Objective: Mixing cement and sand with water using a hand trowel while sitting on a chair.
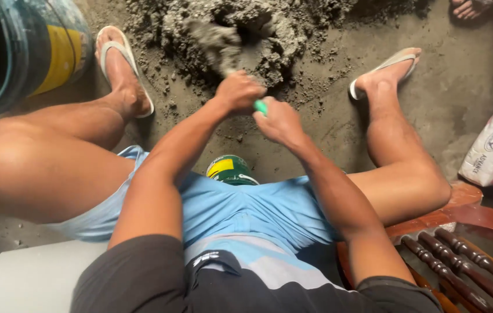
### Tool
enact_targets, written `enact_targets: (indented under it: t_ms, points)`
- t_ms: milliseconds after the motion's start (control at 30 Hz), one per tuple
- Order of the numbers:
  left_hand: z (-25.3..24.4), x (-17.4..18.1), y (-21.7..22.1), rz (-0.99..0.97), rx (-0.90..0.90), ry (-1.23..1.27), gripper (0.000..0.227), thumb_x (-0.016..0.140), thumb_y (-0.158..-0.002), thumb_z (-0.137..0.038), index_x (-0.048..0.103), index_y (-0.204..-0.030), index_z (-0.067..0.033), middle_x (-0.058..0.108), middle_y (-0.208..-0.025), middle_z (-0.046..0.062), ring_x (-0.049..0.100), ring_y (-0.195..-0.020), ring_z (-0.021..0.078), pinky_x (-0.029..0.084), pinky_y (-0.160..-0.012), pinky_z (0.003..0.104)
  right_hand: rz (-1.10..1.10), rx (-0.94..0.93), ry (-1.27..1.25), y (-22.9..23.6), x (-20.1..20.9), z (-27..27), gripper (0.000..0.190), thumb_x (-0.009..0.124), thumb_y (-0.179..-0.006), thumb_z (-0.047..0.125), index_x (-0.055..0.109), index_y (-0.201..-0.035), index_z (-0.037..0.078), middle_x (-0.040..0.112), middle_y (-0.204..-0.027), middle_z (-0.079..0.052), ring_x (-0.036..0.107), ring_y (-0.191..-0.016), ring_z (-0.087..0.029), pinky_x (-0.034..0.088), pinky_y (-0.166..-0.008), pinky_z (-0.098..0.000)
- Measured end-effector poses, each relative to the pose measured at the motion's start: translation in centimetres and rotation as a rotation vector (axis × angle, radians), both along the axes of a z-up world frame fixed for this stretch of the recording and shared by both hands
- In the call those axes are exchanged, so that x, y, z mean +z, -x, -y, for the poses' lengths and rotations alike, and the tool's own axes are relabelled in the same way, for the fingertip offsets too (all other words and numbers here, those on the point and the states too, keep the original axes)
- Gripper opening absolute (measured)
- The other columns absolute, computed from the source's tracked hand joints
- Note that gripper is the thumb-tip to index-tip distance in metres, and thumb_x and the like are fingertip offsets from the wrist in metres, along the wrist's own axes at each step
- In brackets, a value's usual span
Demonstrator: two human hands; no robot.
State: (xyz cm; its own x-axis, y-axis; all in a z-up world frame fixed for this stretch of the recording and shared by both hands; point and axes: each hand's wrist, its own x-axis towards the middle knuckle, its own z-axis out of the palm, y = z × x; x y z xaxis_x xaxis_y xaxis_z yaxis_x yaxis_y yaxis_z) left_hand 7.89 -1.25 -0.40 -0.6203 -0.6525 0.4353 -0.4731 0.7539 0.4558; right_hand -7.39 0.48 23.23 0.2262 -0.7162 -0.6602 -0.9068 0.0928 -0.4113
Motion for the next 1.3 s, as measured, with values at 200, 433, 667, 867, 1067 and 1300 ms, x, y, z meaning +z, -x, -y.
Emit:
enact_targets:
  t_ms: [200, 433, 667, 867, 1067, 1300]
  points:
    - [-1.7, 2.0, 0.5, -0.025, 0.246, 0.034, 0.010, 0.066, -0.085, -0.034, 0.067, -0.075, -0.0311, 0.068, -0.065, -0.009, 0.068, -0.061, 0.0132, 0.053, -0.073, 0.031, -0.122, 0.061, -0.097, -0.4, -2.3, -0.2, 0.049, 0.041, -0.101, 0.047, 0.062, -0.112, 0.005, 0.072, -0.098, -0.028, 0.070, -0.099, -0.053, 0.053, -0.086, -0.0683]
    - [2.8, -2.7, 10.7, -0.336, -0.010, 0.173, 0.003, 0.065, -0.082, -0.031, 0.067, -0.081, -0.0323, 0.068, -0.067, -0.012, 0.068, -0.066, 0.0098, 0.054, -0.075, 0.031, -0.217, -0.177, -0.045, 5.6, -2.5, -0.6, 0.042, 0.042, -0.109, 0.039, 0.063, -0.112, 0.003, 0.071, -0.091, -0.027, 0.072, -0.090, -0.048, 0.056, -0.081, -0.0598]
    - [3.2, 6.7, 10.6, 0.005, -0.088, 0.030, 0.015, 0.057, -0.078, -0.035, 0.054, -0.064, -0.0320, 0.061, -0.050, -0.008, 0.067, -0.052, 0.0128, 0.054, -0.059, 0.036, -0.101, -0.241, 0.070, 7.2, 2.1, -0.3, 0.047, 0.054, -0.105, 0.042, 0.065, -0.086, 0.001, 0.063, -0.071, -0.023, 0.065, -0.070, -0.036, 0.049, -0.064, -0.0454]
    - [7.6, 6.9, -1.3, 0.273, -0.018, 0.004, 0.016, 0.062, -0.078, -0.035, 0.061, -0.064, -0.0273, 0.065, -0.056, -0.003, 0.071, -0.056, 0.0227, 0.054, -0.052, 0.038, 0.002, -0.070, 0.096, -2.3, -0.3, 4.1, 0.053, 0.041, -0.106, 0.043, 0.068, -0.085, 0.002, 0.070, -0.080, -0.025, 0.066, -0.073, -0.046, 0.045, -0.067, -0.0560]
    - [7.9, 7.8, 0.5, 0.646, -0.216, -0.288, 0.039, 0.071, -0.074, -0.064, 0.078, -0.077, -0.0262, 0.077, -0.076, 0.005, 0.077, -0.073, 0.0311, 0.061, -0.059, 0.043, 0.076, 0.077, 0.158, 1.8, -12.2, 1.1, 0.027, 0.044, -0.096, 0.027, 0.057, -0.087, 0.005, 0.068, -0.081, -0.025, 0.062, -0.074, -0.048, 0.038, -0.064, -0.0567]
    - [1.8, 4.0, 15.8, 0.285, -0.377, -0.237, 0.027, 0.062, -0.080, -0.041, 0.076, -0.071, -0.0199, 0.074, -0.065, 0.006, 0.075, -0.065, 0.0290, 0.061, -0.065, 0.049, 0.071, -0.624, -0.108, 15.5, -9.9, -6.4, 0.054, 0.054, -0.105, 0.052, 0.071, -0.084, 0.005, 0.067, -0.066, -0.017, 0.066, -0.060, -0.030, 0.049, -0.054, -0.0491]
